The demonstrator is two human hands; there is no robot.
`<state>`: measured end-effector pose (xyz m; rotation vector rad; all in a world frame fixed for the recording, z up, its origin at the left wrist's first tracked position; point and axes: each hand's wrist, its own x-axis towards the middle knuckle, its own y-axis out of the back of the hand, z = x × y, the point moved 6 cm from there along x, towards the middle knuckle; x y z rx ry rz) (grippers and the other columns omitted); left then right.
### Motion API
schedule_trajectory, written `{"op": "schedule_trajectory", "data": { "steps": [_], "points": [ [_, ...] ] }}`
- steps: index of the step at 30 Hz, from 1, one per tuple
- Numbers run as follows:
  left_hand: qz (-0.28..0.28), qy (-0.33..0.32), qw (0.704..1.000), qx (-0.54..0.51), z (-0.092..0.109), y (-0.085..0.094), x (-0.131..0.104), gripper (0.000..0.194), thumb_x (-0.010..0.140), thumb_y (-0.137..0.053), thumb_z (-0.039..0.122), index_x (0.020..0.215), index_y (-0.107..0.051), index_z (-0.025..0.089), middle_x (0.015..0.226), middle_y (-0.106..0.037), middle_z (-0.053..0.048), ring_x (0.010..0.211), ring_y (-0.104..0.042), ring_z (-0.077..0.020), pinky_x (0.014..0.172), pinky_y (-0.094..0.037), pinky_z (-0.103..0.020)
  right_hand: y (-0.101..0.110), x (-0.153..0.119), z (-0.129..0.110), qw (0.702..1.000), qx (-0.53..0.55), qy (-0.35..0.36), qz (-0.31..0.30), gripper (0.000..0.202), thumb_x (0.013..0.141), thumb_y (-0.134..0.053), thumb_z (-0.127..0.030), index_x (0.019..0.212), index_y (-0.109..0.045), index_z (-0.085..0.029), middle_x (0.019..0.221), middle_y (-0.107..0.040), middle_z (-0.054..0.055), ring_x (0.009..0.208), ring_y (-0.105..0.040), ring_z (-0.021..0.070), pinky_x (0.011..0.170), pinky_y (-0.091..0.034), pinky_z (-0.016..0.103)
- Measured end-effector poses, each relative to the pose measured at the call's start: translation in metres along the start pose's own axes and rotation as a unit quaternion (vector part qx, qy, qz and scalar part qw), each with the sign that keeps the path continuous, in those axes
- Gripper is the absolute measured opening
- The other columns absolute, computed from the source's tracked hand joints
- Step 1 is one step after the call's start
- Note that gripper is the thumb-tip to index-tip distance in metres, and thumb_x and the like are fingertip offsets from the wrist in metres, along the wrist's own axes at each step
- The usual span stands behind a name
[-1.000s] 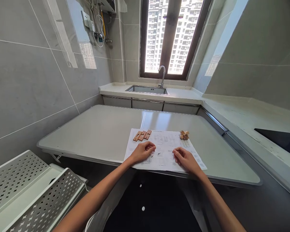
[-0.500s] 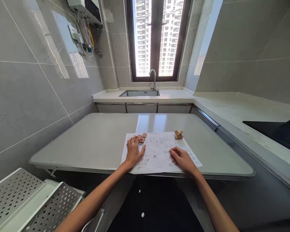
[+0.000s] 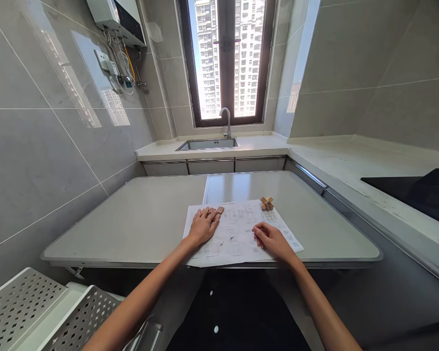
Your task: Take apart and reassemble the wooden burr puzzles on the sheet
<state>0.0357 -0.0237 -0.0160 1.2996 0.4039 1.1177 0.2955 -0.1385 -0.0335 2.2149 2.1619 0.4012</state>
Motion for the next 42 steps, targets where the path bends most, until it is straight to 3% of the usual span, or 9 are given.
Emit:
{"op": "schedule_trajectory", "data": {
  "steps": [8,13,16,18,20,23,28,37,42],
  "points": [
    [-0.021,-0.129,0.990,-0.059,0.051,0.004,-0.018,0.047,0.101,-0.059,0.050,0.146,-0.061,0.035,0.155,-0.057,-0.005,0.144,-0.051,-0.0312,0.120,-0.043,-0.049,-0.002,0.001,-0.001,0.999,-0.035,0.012,0.000,0.040,0.097,-0.055,-0.060,0.092,-0.063,-0.021,0.072,-0.068,0.001,0.055,-0.060,0.0157,0.054,-0.049,0.029],
    [0.024,-0.089,0.992,-0.081,0.062,0.014,-0.019,0.043,0.105,-0.053,0.042,0.144,-0.058,0.024,0.138,-0.067,-0.011,0.127,-0.062,-0.0278,0.107,-0.051,-0.044,0.001,-0.001,-0.007,0.995,-0.091,0.026,0.015,0.038,0.100,-0.051,-0.056,0.096,-0.064,-0.021,0.070,-0.069,0.002,0.055,-0.061,0.0172,0.056,-0.051,0.030],
    [0.051,-0.037,0.995,-0.072,0.052,0.018,-0.018,0.034,0.101,-0.058,0.040,0.126,-0.067,0.019,0.117,-0.070,-0.014,0.112,-0.065,-0.0315,0.099,-0.051,-0.049,0.002,-0.001,-0.012,0.989,-0.139,0.048,0.031,0.033,0.097,-0.056,-0.049,0.111,-0.066,-0.021,0.095,-0.076,0.007,0.060,-0.063,0.0172,0.062,-0.052,0.032],
    [0.059,-0.014,0.996,-0.065,0.046,0.018,-0.020,0.028,0.098,-0.062,0.040,0.113,-0.070,0.018,0.109,-0.069,-0.013,0.107,-0.064,-0.0325,0.096,-0.050,-0.051,0.000,0.001,-0.014,0.982,-0.172,0.065,0.035,0.036,0.093,-0.059,-0.042,0.122,-0.065,-0.022,0.122,-0.073,0.010,0.063,-0.063,0.0158,0.067,-0.054,0.033],
    [0.064,0.003,0.996,-0.063,0.042,0.017,-0.022,0.026,0.097,-0.062,0.042,0.103,-0.070,0.018,0.105,-0.067,-0.012,0.105,-0.061,-0.0326,0.095,-0.048,-0.052,-0.006,0.004,-0.015,0.975,-0.205,0.073,0.034,0.042,0.091,-0.061,-0.037,0.131,-0.064,-0.025,0.133,-0.069,0.009,0.063,-0.061,0.0150,0.071,-0.054,0.035],
    [0.069,0.024,0.995,-0.073,0.038,0.016,-0.023,0.028,0.095,-0.063,0.045,0.093,-0.069,0.018,0.101,-0.065,-0.011,0.103,-0.059,-0.0330,0.094,-0.046,-0.052,-0.015,0.010,-0.014,0.965,-0.250,0.075,0.029,0.041,0.091,-0.063,-0.034,0.132,-0.065,-0.027,0.128,-0.071,0.006,0.072,-0.066,0.0183,0.075,-0.053,0.035],
    [0.071,0.039,0.989,-0.124,0.037,0.021,-0.022,0.032,0.094,-0.065,0.049,0.083,-0.069,0.020,0.097,-0.066,-0.010,0.100,-0.058,-0.0318,0.094,-0.046,-0.050,-0.020,0.012,-0.013,0.957,-0.282,0.070,0.017,0.026,0.094,-0.062,-0.037,0.115,-0.072,-0.026,0.121,-0.070,0.007,0.097,-0.070,0.0251,0.081,-0.050,0.035],
    [0.039,0.053,0.945,-0.320,0.045,0.040,-0.027,0.040,0.102,-0.051,0.058,0.097,-0.067,0.021,0.081,-0.075,-0.003,0.067,-0.064,-0.0179,0.070,-0.053,-0.034,-0.014,0.011,-0.023,0.974,-0.217,0.064,0.004,0.019,0.092,-0.066,-0.041,0.092,-0.072,-0.024,0.098,-0.070,0.007,0.079,-0.064,0.0239,0.074,-0.046,0.035],
    [0.003,0.068,0.907,-0.415,0.052,0.032,-0.024,0.050,0.102,-0.048,0.064,0.105,-0.067,0.017,0.088,-0.078,-0.007,0.061,-0.069,-0.0158,0.055,-0.053,-0.028,-0.032,0.006,-0.039,0.994,-0.093,0.048,-0.037,0.035,0.098,-0.056,-0.058,0.105,-0.065,-0.024,0.085,-0.073,0.002,0.059,-0.058,0.0183,0.064,-0.046,0.033]
  ]
}}
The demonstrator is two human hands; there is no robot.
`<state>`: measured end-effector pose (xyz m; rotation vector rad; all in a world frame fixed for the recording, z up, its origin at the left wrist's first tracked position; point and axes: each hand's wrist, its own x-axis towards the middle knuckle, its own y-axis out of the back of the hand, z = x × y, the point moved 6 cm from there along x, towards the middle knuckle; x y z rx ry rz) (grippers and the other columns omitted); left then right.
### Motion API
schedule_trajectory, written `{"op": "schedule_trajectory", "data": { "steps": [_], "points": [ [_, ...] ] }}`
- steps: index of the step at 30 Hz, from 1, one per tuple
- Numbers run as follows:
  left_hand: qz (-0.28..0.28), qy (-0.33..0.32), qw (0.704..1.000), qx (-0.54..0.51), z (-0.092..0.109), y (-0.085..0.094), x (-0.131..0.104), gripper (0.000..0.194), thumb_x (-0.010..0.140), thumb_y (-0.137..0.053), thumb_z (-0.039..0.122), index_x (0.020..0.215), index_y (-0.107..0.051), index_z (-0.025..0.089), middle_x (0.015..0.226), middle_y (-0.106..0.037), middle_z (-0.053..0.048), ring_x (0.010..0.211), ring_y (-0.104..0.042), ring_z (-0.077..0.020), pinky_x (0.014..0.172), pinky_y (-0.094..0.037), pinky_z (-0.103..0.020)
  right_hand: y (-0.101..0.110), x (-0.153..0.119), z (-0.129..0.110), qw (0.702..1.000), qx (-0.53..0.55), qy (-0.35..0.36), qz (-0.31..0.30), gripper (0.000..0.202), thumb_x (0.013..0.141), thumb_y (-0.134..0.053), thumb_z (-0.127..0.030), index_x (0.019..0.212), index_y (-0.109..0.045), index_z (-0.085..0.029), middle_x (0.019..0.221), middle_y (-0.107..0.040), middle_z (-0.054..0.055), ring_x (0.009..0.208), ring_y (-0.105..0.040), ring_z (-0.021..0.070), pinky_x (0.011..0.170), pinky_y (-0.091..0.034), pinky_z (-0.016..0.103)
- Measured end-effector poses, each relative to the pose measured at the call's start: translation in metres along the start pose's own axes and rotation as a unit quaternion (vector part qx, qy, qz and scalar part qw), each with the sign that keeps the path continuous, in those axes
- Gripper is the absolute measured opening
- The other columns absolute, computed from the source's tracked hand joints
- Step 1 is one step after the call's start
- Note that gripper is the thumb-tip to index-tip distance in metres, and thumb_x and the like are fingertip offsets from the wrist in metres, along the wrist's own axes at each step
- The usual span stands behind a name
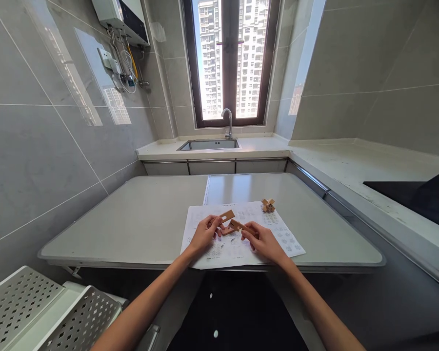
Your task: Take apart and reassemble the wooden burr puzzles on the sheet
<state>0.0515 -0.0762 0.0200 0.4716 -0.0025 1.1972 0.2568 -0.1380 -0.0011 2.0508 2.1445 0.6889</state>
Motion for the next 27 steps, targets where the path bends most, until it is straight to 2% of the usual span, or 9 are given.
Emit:
{"op": "schedule_trajectory", "data": {
  "steps": [3,7,12,21,24,27],
  "points": [
    [-0.005,0.009,0.999,-0.035,0.002,-0.007,0.000,0.053,0.104,-0.046,0.063,0.110,-0.068,0.015,0.098,-0.080,-0.012,0.067,-0.074,-0.0173,0.060,-0.058,-0.029,-0.013,0.001,-0.011,0.995,0.102,-0.016,-0.017,0.042,0.099,-0.054,-0.064,0.105,-0.062,-0.023,0.089,-0.074,0.003,0.056,-0.056,0.0145,0.062,-0.046,0.031],
    [-0.008,-0.007,0.999,-0.052,0.012,-0.012,-0.003,0.052,0.105,-0.047,0.060,0.124,-0.066,0.016,0.115,-0.079,-0.013,0.086,-0.079,-0.0218,0.080,-0.064,-0.036,-0.023,0.005,-0.019,0.984,0.176,-0.027,-0.019,0.051,0.094,-0.057,-0.071,0.102,-0.063,-0.021,0.088,-0.071,0.003,0.057,-0.054,0.0129,0.058,-0.043,0.029],
    [0.005,-0.049,0.999,-0.011,0.025,-0.011,-0.008,0.042,0.106,-0.051,0.053,0.128,-0.066,0.020,0.108,-0.080,-0.008,0.099,-0.079,-0.0254,0.092,-0.062,-0.040,-0.027,0.005,-0.023,0.974,0.223,-0.036,-0.011,0.050,0.091,-0.063,-0.069,0.102,-0.064,-0.020,0.088,-0.070,0.002,0.055,-0.051,0.0113,0.056,-0.041,0.028],
    [0.004,-0.128,0.987,0.099,0.038,-0.006,-0.020,0.036,0.107,-0.051,0.041,0.137,-0.064,0.027,0.117,-0.079,-0.005,0.109,-0.076,-0.0261,0.097,-0.058,-0.039,-0.030,0.002,-0.024,0.958,0.281,-0.056,-0.011,0.049,0.086,-0.069,-0.067,0.099,-0.066,-0.020,0.086,-0.070,0.003,0.051,-0.052,0.0100,0.048,-0.035,0.026],
    [0.000,-0.139,0.983,0.123,0.038,-0.007,-0.023,0.038,0.108,-0.050,0.040,0.142,-0.061,0.028,0.118,-0.080,-0.004,0.105,-0.077,-0.0251,0.094,-0.059,-0.038,-0.031,0.001,-0.025,0.952,0.299,-0.059,-0.015,0.048,0.086,-0.071,-0.066,0.099,-0.068,-0.020,0.088,-0.071,0.004,0.053,-0.053,0.0103,0.050,-0.037,0.027],
    [0.023,-0.157,0.976,0.152,0.038,-0.006,-0.023,0.038,0.109,-0.048,0.037,0.143,-0.060,0.028,0.121,-0.079,-0.005,0.104,-0.077,-0.0239,0.093,-0.059,-0.038,-0.032,-0.001,-0.029,0.946,0.317,-0.062,-0.022,0.048,0.086,-0.072,-0.065,0.101,-0.070,-0.020,0.096,-0.073,0.006,0.059,-0.057,0.0118,0.055,-0.042,0.028]
  ]
}}
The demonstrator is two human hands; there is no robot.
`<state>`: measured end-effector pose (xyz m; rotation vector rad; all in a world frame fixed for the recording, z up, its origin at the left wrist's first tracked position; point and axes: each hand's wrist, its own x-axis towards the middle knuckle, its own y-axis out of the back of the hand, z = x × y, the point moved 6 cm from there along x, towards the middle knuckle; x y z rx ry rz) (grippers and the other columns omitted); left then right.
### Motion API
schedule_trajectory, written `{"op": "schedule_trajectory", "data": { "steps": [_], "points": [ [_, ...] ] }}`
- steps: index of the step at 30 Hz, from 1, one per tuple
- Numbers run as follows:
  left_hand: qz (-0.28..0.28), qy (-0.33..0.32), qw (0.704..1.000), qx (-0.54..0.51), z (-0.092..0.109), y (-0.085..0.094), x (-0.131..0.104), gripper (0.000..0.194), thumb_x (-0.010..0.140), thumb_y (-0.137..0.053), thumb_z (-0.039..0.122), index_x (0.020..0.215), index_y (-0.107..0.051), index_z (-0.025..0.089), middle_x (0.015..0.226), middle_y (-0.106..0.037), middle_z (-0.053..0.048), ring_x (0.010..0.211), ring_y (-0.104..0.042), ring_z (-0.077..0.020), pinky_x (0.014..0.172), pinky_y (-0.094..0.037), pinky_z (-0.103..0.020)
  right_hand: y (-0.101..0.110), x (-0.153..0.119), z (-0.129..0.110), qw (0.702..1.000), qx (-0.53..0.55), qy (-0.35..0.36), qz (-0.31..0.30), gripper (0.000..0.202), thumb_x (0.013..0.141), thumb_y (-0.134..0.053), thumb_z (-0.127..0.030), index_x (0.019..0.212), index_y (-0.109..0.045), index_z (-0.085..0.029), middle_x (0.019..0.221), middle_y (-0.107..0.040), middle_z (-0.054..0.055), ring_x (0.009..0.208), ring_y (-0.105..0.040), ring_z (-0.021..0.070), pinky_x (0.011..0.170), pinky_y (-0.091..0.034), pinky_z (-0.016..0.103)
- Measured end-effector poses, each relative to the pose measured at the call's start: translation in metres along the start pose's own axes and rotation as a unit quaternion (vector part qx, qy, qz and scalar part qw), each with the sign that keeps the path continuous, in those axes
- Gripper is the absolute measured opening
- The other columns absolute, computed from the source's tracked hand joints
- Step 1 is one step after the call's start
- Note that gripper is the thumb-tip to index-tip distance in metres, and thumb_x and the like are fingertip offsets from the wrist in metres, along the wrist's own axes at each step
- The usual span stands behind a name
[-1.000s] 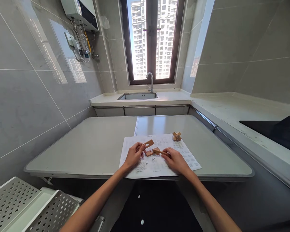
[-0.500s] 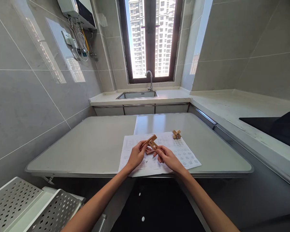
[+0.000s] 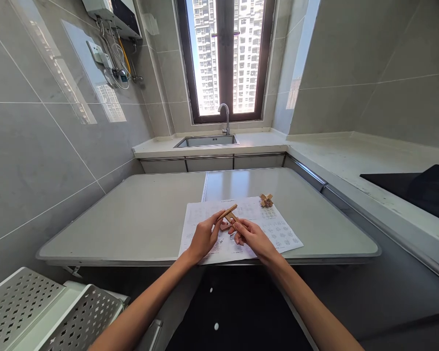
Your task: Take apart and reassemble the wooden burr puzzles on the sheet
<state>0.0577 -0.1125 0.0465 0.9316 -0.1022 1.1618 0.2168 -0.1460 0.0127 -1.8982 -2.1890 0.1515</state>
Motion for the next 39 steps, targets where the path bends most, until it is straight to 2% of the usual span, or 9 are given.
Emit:
{"op": "schedule_trajectory", "data": {
  "steps": [4,8,11,16,18,23,32,36,39],
  "points": [
    [0.040,0.000,0.999,0.023,-0.001,0.005,0.003,0.037,0.109,-0.046,0.037,0.142,-0.060,0.027,0.124,-0.078,-0.006,0.105,-0.077,-0.0243,0.095,-0.059,-0.040,-0.008,-0.007,-0.007,0.997,0.044,-0.027,-0.048,0.043,0.089,-0.073,-0.059,0.106,-0.074,-0.019,0.106,-0.074,0.010,0.066,-0.060,0.0126,0.061,-0.047,0.029],
    [0.036,-0.001,0.999,0.025,0.000,0.010,0.004,0.036,0.109,-0.046,0.036,0.142,-0.060,0.028,0.117,-0.080,-0.005,0.103,-0.078,-0.0241,0.093,-0.060,-0.038,-0.010,-0.015,-0.012,0.995,0.049,-0.052,-0.075,0.043,0.091,-0.073,-0.057,0.110,-0.075,-0.019,0.099,-0.073,0.008,0.066,-0.058,0.0131,0.062,-0.048,0.029],
    [0.022,-0.012,1.000,0.011,0.003,0.013,0.004,0.037,0.109,-0.047,0.035,0.144,-0.059,0.029,0.112,-0.081,-0.004,0.099,-0.078,-0.0224,0.091,-0.060,-0.037,-0.009,-0.017,-0.012,0.996,0.046,-0.044,-0.070,0.044,0.090,-0.074,-0.058,0.111,-0.075,-0.019,0.094,-0.070,0.006,0.065,-0.058,0.0129,0.062,-0.048,0.030],
    [-0.021,-0.045,0.999,-0.008,0.008,0.013,0.003,0.037,0.109,-0.047,0.034,0.143,-0.061,0.032,0.129,-0.076,-0.004,0.103,-0.078,-0.0224,0.097,-0.060,-0.039,-0.011,-0.016,-0.005,0.997,0.043,-0.022,-0.053,0.044,0.091,-0.073,-0.060,0.109,-0.073,-0.020,0.084,-0.068,0.003,0.061,-0.058,0.0128,0.060,-0.046,0.030],
    [-0.029,-0.054,0.998,0.000,0.010,0.012,0.002,0.037,0.109,-0.048,0.033,0.143,-0.061,0.031,0.129,-0.076,-0.005,0.105,-0.078,-0.0229,0.097,-0.060,-0.039,-0.013,-0.015,-0.005,0.998,0.043,-0.011,-0.046,0.044,0.091,-0.072,-0.060,0.109,-0.072,-0.020,0.083,-0.067,0.002,0.061,-0.059,0.0128,0.059,-0.046,0.029],
    [-0.038,-0.064,0.997,0.015,0.012,0.006,-0.004,0.034,0.108,-0.050,0.031,0.139,-0.061,0.027,0.116,-0.079,-0.006,0.105,-0.077,-0.0233,0.094,-0.061,-0.037,-0.015,-0.012,-0.007,0.998,0.049,-0.001,-0.038,0.044,0.090,-0.073,-0.061,0.104,-0.070,-0.020,0.084,-0.067,0.002,0.062,-0.060,0.0138,0.058,-0.045,0.030],
    [-0.028,-0.055,0.998,0.016,0.015,-0.004,-0.012,0.024,0.107,-0.051,0.029,0.130,-0.057,0.024,0.118,-0.077,-0.008,0.107,-0.076,-0.0245,0.092,-0.060,-0.038,-0.016,-0.016,-0.005,0.999,0.047,0.011,-0.027,0.046,0.088,-0.073,-0.063,0.107,-0.067,-0.021,0.091,-0.071,0.004,0.064,-0.061,0.0153,0.060,-0.045,0.031],
    [-0.021,-0.048,0.999,0.007,0.016,-0.002,-0.012,0.021,0.105,-0.054,0.028,0.125,-0.059,0.024,0.115,-0.076,-0.008,0.105,-0.075,-0.0256,0.091,-0.058,-0.041,-0.018,-0.018,-0.003,0.998,0.063,0.013,-0.025,0.041,0.092,-0.073,-0.057,0.109,-0.068,-0.019,0.093,-0.072,0.005,0.065,-0.062,0.0147,0.061,-0.045,0.030],
    [-0.006,-0.039,0.999,-0.014,0.014,0.001,-0.011,0.023,0.101,-0.061,0.030,0.122,-0.059,0.024,0.113,-0.074,-0.008,0.105,-0.072,-0.0258,0.094,-0.056,-0.043,-0.017,-0.019,-0.001,0.989,0.140,-0.011,-0.033,0.031,0.095,-0.074,-0.044,0.109,-0.070,-0.017,0.095,-0.070,0.005,0.066,-0.059,0.0125,0.060,-0.045,0.027]
  ]
}}
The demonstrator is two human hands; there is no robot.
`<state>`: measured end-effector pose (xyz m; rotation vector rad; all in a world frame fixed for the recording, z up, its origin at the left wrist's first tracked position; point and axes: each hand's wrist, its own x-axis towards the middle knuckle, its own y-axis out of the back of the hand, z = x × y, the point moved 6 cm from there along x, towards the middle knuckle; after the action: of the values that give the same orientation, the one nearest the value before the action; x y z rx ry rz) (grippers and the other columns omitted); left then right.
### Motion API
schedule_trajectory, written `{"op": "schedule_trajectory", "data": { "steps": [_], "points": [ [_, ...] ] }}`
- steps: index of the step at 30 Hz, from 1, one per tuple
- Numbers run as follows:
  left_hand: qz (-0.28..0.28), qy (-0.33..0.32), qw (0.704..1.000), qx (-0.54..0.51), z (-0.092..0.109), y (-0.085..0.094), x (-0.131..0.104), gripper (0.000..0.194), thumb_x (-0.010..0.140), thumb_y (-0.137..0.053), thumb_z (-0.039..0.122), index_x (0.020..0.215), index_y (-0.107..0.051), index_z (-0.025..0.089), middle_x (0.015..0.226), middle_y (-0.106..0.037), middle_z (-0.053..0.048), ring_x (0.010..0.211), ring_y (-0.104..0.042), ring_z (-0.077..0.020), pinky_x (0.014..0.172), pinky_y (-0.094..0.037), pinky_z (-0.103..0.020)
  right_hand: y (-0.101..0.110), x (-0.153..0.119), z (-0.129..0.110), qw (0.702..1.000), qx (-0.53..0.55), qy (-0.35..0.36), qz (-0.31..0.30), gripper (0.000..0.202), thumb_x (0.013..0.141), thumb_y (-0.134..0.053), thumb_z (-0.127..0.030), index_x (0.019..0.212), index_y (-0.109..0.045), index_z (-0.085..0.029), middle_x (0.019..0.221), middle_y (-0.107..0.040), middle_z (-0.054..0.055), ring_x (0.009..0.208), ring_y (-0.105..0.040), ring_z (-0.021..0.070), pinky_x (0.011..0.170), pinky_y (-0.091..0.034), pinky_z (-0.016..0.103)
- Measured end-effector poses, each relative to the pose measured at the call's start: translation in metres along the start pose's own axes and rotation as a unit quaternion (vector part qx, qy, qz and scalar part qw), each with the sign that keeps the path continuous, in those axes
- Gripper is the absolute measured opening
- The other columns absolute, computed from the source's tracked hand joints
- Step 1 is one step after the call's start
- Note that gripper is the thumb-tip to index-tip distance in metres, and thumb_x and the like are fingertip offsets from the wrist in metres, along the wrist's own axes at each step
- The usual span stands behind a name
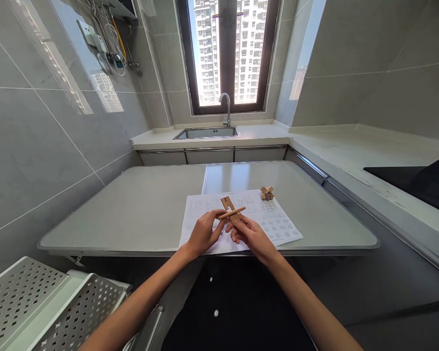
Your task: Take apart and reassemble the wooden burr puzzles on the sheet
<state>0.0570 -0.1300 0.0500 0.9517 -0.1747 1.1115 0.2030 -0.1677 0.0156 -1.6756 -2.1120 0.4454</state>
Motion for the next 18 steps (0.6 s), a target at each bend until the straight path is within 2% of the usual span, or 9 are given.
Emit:
{"op": "schedule_trajectory", "data": {
  "steps": [3,6,9,12,16,18],
  "points": [
    [0.020,0.026,0.998,-0.055,-0.007,0.004,0.001,0.037,0.096,-0.068,0.035,0.126,-0.053,0.023,0.123,-0.067,-0.010,0.107,-0.069,-0.0247,0.096,-0.055,-0.042,0.000,0.000,0.001,0.989,0.136,-0.046,-0.031,0.016,0.094,-0.074,-0.031,0.097,-0.068,-0.017,0.078,-0.060,-0.001,0.056,-0.045,0.0079,0.052,-0.040,0.022],
    [0.015,0.065,0.991,-0.113,-0.014,0.006,0.004,0.033,0.102,-0.057,0.041,0.129,-0.052,0.022,0.129,-0.064,-0.012,0.111,-0.068,-0.0245,0.097,-0.055,-0.042,-0.001,0.000,0.000,0.978,0.183,-0.077,-0.062,0.019,0.091,-0.070,-0.030,0.083,-0.058,-0.018,0.061,-0.035,-0.009,0.047,-0.022,0.0062,0.043,-0.028,0.019],
    [-0.031,0.090,0.981,-0.171,-0.011,0.003,0.007,0.037,0.107,-0.049,0.047,0.133,-0.058,0.022,0.133,-0.067,-0.012,0.125,-0.065,-0.0272,0.106,-0.051,-0.043,-0.004,0.000,0.000,0.978,0.168,-0.091,-0.082,0.019,0.091,-0.064,-0.034,0.083,-0.055,-0.019,0.059,-0.023,-0.011,0.047,-0.011,0.0070,0.041,-0.023,0.018],
    [-0.086,0.122,0.949,-0.279,-0.002,-0.007,0.009,0.045,0.105,-0.054,0.053,0.136,-0.064,0.022,0.144,-0.064,-0.012,0.135,-0.058,-0.0303,0.117,-0.042,-0.045,-0.011,0.001,0.002,0.982,0.130,-0.096,-0.095,0.024,0.090,-0.059,-0.040,0.080,-0.049,-0.021,0.056,-0.019,-0.012,0.045,-0.007,0.0075,0.039,-0.018,0.019],
    [-0.088,0.192,0.897,-0.388,-0.006,-0.021,0.007,0.051,0.099,-0.064,0.058,0.129,-0.071,0.017,0.129,-0.073,-0.014,0.127,-0.064,-0.0322,0.115,-0.043,-0.047,-0.018,0.007,0.007,0.991,0.039,-0.085,-0.092,0.033,0.092,-0.049,-0.051,0.074,-0.039,-0.025,0.054,-0.017,-0.013,0.042,-0.006,0.0083,0.037,-0.016,0.022],
    [-0.061,0.215,0.886,-0.406,-0.015,-0.024,0.007,0.053,0.095,-0.070,0.058,0.123,-0.073,0.015,0.125,-0.075,-0.015,0.123,-0.066,-0.0314,0.111,-0.046,-0.045,-0.016,0.011,0.010,0.993,-0.027,-0.076,-0.080,0.035,0.094,-0.044,-0.055,0.075,-0.042,-0.026,0.052,-0.019,-0.012,0.040,-0.010,0.0092,0.037,-0.018,0.023]
  ]
}}
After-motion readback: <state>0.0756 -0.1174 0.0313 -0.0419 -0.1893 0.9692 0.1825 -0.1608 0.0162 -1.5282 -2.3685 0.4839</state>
